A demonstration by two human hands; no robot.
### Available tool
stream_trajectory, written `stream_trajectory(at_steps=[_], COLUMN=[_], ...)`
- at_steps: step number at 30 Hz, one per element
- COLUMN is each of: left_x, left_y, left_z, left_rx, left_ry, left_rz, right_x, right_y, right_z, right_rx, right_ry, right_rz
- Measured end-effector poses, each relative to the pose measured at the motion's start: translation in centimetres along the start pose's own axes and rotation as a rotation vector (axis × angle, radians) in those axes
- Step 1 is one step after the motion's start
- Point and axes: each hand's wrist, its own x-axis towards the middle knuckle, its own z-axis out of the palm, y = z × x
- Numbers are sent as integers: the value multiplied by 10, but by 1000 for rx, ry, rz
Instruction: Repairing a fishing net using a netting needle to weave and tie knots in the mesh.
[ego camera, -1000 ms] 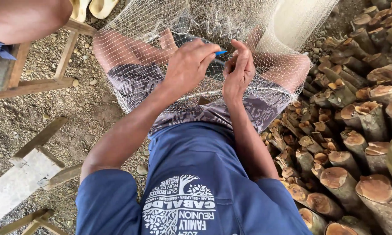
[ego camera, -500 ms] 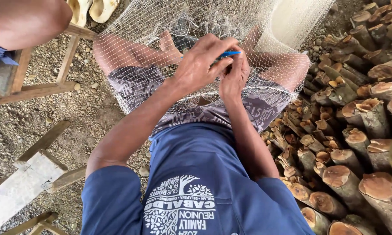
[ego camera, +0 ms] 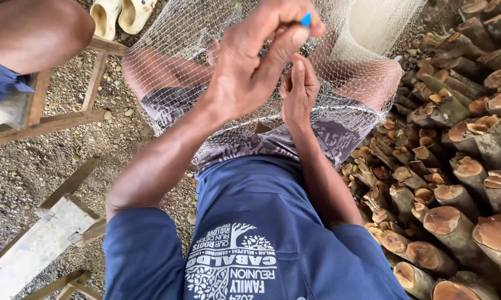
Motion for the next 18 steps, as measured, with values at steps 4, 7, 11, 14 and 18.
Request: stream_trajectory(at_steps=[4,7,11,14,18], left_x=[14,6,-56,-97,-119], left_y=[34,64,73,74,76], left_z=[-13,-5,52,79,87], left_rx=[-100,2,-59,-270,-429], left_ry=[-6,-39,-309,-404,-357], left_rz=[-50,70,-185,-198,-229], right_x=[3,2,3,7,8], right_y=[0,6,7,12,14], right_z=[-2,-8,-15,-18,-18], right_rx=[16,111,45,23,20], right_ry=[-32,-26,-124,-164,-151], right_rz=[-20,15,-21,-71,-100])
